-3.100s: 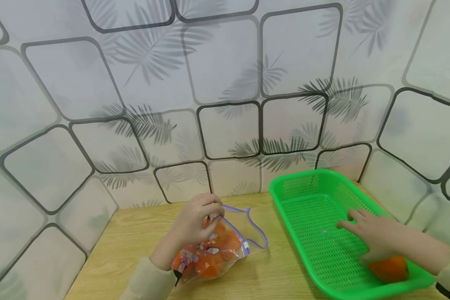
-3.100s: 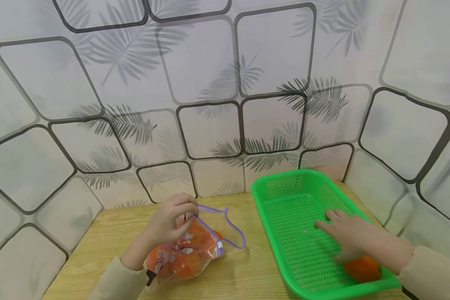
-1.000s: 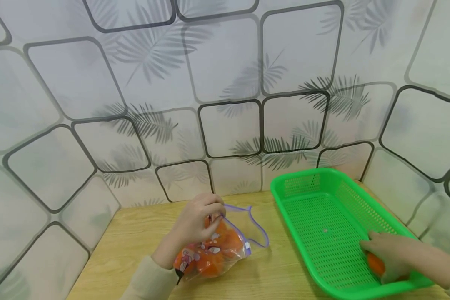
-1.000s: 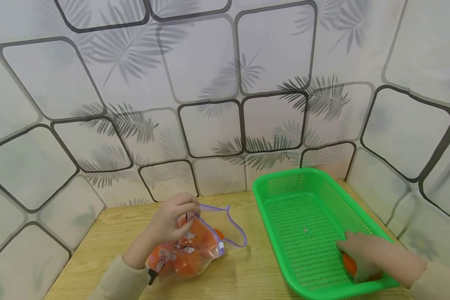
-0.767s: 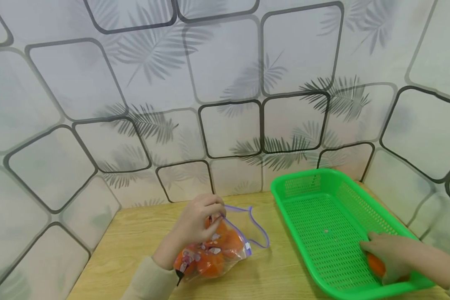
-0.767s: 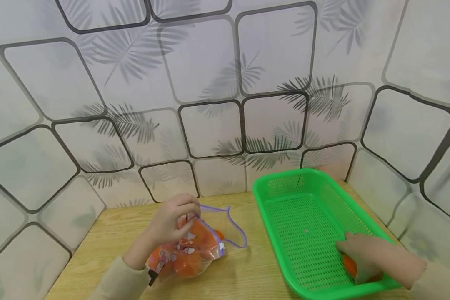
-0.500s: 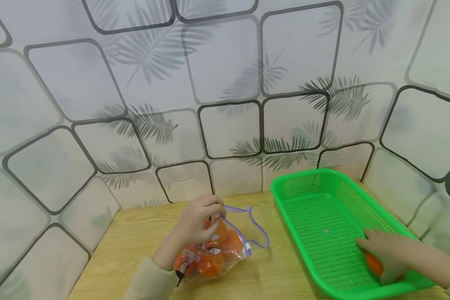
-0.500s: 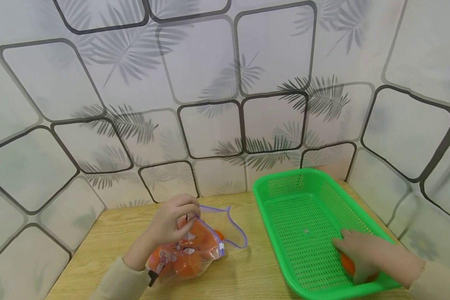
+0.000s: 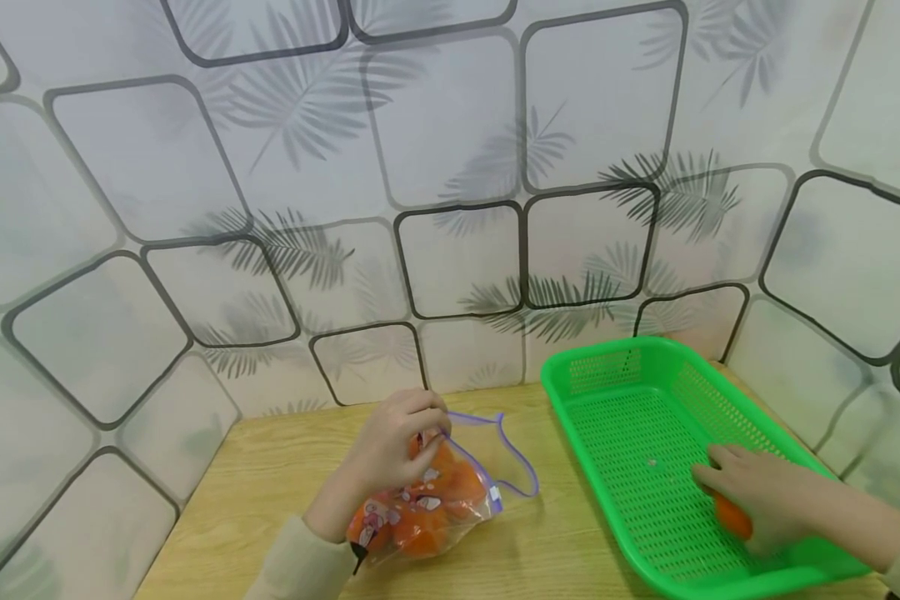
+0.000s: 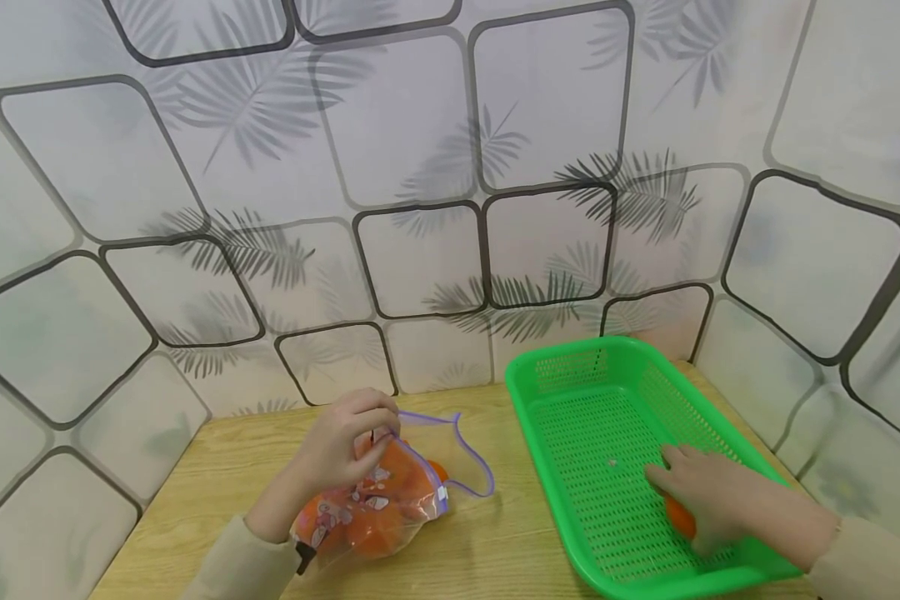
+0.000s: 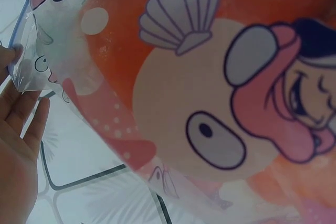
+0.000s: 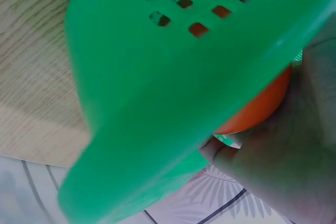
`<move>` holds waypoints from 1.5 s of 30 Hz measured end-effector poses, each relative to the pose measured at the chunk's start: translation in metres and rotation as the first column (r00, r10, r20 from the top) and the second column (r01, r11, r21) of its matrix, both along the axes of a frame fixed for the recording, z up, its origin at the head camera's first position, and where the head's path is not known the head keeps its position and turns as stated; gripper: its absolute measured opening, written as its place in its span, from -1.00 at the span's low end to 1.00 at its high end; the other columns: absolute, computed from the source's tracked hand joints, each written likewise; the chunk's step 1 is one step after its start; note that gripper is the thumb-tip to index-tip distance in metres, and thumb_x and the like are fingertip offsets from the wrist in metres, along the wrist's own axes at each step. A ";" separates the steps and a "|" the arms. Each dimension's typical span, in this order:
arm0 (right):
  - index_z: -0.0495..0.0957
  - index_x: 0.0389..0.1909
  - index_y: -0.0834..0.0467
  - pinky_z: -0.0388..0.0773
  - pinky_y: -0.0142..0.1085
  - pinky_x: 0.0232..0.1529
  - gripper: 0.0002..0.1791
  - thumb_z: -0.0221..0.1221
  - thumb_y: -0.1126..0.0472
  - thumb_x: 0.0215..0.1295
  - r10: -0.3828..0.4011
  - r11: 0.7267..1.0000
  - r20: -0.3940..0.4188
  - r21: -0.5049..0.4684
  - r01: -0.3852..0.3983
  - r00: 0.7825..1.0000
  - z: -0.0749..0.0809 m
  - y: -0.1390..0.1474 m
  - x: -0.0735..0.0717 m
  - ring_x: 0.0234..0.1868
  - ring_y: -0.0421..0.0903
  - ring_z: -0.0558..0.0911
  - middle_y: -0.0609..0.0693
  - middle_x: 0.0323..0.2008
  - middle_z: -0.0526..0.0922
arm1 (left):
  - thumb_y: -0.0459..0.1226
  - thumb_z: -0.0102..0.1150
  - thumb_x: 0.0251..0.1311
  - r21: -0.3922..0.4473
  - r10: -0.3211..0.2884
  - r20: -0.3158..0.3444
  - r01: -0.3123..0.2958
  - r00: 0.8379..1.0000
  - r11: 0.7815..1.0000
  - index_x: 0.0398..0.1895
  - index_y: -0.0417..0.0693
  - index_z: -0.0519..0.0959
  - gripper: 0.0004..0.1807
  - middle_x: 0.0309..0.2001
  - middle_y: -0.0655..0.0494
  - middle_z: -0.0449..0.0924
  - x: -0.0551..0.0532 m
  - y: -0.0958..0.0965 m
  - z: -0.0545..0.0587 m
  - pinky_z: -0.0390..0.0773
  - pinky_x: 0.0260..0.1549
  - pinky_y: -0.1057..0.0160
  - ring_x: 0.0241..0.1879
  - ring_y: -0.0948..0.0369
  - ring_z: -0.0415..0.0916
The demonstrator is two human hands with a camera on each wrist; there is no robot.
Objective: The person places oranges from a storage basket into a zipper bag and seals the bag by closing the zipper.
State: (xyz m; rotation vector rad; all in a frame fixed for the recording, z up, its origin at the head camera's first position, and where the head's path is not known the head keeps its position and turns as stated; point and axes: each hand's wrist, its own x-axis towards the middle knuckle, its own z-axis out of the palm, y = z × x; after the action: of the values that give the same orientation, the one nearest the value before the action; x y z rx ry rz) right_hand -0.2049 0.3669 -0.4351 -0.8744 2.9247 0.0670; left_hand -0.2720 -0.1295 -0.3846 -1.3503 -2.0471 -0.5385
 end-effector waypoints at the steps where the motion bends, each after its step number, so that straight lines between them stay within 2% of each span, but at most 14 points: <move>1: 0.53 0.03 0.03 0.52 -0.21 -0.32 -0.16 0.62 0.18 -0.49 0.016 1.000 -0.011 -0.008 -0.016 1.000 0.000 -0.001 0.000 -0.20 -0.13 0.48 -0.05 -0.13 0.45 | -0.42 0.31 0.11 0.000 0.001 0.000 -0.001 1.000 1.000 -0.38 0.03 0.63 -0.86 -0.26 0.17 0.65 0.000 0.000 0.000 0.61 -0.21 0.21 -0.30 0.23 0.54; 3: 0.48 -0.06 -0.06 0.32 -0.31 -0.39 -0.21 0.61 0.17 -0.49 0.057 0.998 -0.047 -0.023 -0.058 0.997 0.001 -0.002 -0.001 -0.28 -0.23 0.33 -0.14 -0.21 0.33 | -0.42 0.31 0.12 -0.001 0.003 0.000 -0.003 1.000 1.000 -0.38 0.03 0.63 -0.86 -0.25 0.17 0.65 0.000 0.000 0.000 0.61 -0.21 0.21 -0.30 0.23 0.54; 4: 0.47 -0.09 -0.07 0.30 -0.32 -0.39 -0.21 0.61 0.17 -0.51 0.079 0.996 -0.069 -0.032 -0.082 0.994 0.001 -0.003 -0.001 -0.28 -0.25 0.31 -0.16 -0.22 0.31 | -0.42 0.31 0.12 -0.002 0.004 0.000 -0.004 1.000 1.000 -0.38 0.03 0.63 -0.86 -0.25 0.17 0.65 0.000 0.000 0.000 0.61 -0.21 0.21 -0.30 0.23 0.54; 9: 0.44 -0.14 -0.11 0.27 -0.36 -0.40 -0.20 0.62 0.13 -0.57 0.166 0.982 -0.178 -0.057 -0.179 0.970 0.002 -0.009 -0.003 -0.29 -0.29 0.27 -0.20 -0.23 0.28 | -0.42 0.31 0.11 -0.005 0.008 -0.002 -0.008 1.000 1.000 -0.37 0.03 0.64 -0.86 -0.25 0.17 0.65 0.000 0.000 -0.001 0.61 -0.21 0.22 -0.31 0.24 0.53; 14: 0.45 -0.10 -0.10 0.28 -0.37 -0.39 -0.17 0.66 0.10 -0.56 0.210 0.970 -0.223 -0.071 -0.231 0.952 0.004 -0.013 -0.006 -0.26 -0.31 0.28 -0.21 -0.20 0.29 | -0.42 0.31 0.11 -0.006 0.005 0.000 -0.005 1.000 1.000 -0.36 0.03 0.64 -0.86 -0.25 0.17 0.65 -0.001 0.000 -0.001 0.60 -0.22 0.22 -0.31 0.24 0.52; 19: 0.47 -0.06 -0.09 0.31 -0.35 -0.38 -0.15 0.68 0.08 -0.53 0.223 0.968 -0.238 -0.062 -0.244 0.945 0.007 -0.017 -0.007 -0.24 -0.29 0.29 -0.21 -0.17 0.31 | -0.42 0.31 0.11 -0.002 0.006 0.000 -0.006 1.000 1.000 -0.37 0.03 0.64 -0.86 -0.25 0.17 0.65 -0.001 0.000 -0.001 0.60 -0.22 0.22 -0.31 0.23 0.54; 32: 0.56 0.05 -0.08 0.53 -0.22 -0.31 -0.13 0.72 0.01 -0.45 0.245 0.960 -0.286 -0.064 -0.273 0.926 0.010 -0.027 -0.011 -0.18 -0.23 0.44 -0.15 -0.07 0.46 | -0.41 0.31 0.10 -0.003 0.006 0.000 -0.006 1.000 1.000 -0.38 0.03 0.63 -0.86 -0.24 0.16 0.65 -0.001 0.000 -0.002 0.61 -0.21 0.21 -0.28 0.22 0.56; 45: 0.58 0.05 -0.09 0.57 -0.20 -0.29 -0.21 0.68 0.02 -0.34 0.240 0.955 -0.316 -0.090 -0.281 0.918 0.016 -0.045 -0.016 -0.16 -0.18 0.50 -0.09 -0.04 0.51 | -0.42 0.30 0.10 -0.007 -0.003 0.001 0.003 1.000 1.000 -0.39 0.03 0.63 -0.86 -0.26 0.16 0.65 0.000 0.001 0.000 0.62 -0.18 0.18 -0.28 0.22 0.56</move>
State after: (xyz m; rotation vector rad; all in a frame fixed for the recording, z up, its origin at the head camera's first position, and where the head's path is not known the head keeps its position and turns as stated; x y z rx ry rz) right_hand -0.2213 0.3222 -0.4191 -1.3907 3.0942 0.0230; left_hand -0.2716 -0.1288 -0.3841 -1.3572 -2.0501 -0.5333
